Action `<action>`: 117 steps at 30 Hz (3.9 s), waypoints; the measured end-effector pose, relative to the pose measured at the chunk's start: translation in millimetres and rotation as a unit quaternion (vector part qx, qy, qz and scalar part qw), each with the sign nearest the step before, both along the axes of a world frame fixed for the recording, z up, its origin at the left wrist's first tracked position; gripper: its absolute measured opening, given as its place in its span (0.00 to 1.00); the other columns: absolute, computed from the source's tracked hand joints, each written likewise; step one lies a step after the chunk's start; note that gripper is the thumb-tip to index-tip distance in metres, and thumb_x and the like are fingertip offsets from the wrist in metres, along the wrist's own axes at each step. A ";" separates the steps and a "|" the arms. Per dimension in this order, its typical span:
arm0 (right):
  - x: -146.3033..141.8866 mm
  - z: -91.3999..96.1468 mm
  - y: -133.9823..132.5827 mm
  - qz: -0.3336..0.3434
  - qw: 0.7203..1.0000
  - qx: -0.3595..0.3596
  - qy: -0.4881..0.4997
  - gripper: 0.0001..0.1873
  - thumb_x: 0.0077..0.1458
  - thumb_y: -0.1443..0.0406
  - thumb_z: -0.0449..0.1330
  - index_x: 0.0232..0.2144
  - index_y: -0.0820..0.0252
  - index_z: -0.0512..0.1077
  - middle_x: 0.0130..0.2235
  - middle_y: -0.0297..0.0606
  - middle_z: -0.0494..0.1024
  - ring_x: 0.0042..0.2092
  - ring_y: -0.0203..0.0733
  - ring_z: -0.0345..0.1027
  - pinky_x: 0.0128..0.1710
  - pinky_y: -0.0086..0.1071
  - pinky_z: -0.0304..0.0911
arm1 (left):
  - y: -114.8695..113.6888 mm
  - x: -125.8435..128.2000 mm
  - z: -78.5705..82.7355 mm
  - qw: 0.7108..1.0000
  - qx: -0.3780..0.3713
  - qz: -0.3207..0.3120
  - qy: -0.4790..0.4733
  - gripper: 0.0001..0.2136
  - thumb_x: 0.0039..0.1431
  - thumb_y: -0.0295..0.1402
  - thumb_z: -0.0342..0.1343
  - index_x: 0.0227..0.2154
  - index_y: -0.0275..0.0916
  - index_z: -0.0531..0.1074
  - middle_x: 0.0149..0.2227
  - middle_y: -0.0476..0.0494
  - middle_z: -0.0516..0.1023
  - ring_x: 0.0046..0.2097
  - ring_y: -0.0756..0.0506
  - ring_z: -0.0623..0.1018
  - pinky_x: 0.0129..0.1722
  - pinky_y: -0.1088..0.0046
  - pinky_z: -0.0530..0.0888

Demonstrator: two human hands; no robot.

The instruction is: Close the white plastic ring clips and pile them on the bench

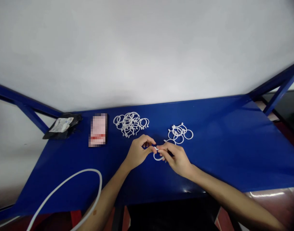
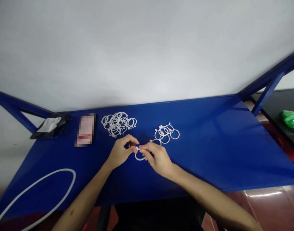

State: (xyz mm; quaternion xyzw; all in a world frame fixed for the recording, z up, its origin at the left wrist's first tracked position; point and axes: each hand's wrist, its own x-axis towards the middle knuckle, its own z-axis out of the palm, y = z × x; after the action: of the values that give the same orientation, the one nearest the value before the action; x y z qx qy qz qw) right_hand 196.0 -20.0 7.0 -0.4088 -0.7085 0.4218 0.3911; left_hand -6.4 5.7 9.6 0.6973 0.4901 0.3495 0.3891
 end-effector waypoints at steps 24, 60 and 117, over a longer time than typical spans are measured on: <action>24.1 3.4 29.7 -0.098 0.924 0.268 -0.253 0.15 0.65 0.66 0.58 0.53 0.61 0.73 0.47 0.48 0.76 0.49 0.52 0.66 0.50 0.48 0.69 | 14.8 -14.2 -20.1 0.860 0.266 0.189 0.393 0.08 0.65 0.32 0.57 0.44 0.41 0.78 0.50 0.38 0.77 0.51 0.35 0.69 0.48 0.56 0.65; 9.5 -1.0 12.2 0.017 0.992 -0.090 0.086 0.10 0.66 0.60 0.59 0.44 0.57 0.76 0.29 0.32 0.78 0.26 0.31 0.72 0.27 0.26 0.72 | -16.0 12.5 0.3 0.984 -0.092 0.036 -0.151 0.06 0.56 0.33 0.65 0.33 0.39 0.74 0.27 0.51 0.80 0.30 0.50 0.80 0.32 0.76 0.75; 14.7 14.0 13.0 0.057 0.997 0.037 -0.037 0.10 0.68 0.61 0.55 0.40 0.57 0.75 0.33 0.36 0.79 0.31 0.34 0.72 0.31 0.29 0.68 | -13.3 9.2 -1.3 0.995 0.073 0.061 -0.027 0.09 0.54 0.38 0.68 0.32 0.41 0.75 0.25 0.53 0.78 0.27 0.50 0.77 0.34 0.73 0.74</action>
State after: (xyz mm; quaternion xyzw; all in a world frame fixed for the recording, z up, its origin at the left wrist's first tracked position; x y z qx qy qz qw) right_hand 210.7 -6.9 21.0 -0.3680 -0.7600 0.4015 0.3547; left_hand 2.8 -7.6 8.3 0.6831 0.4944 0.4258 0.3281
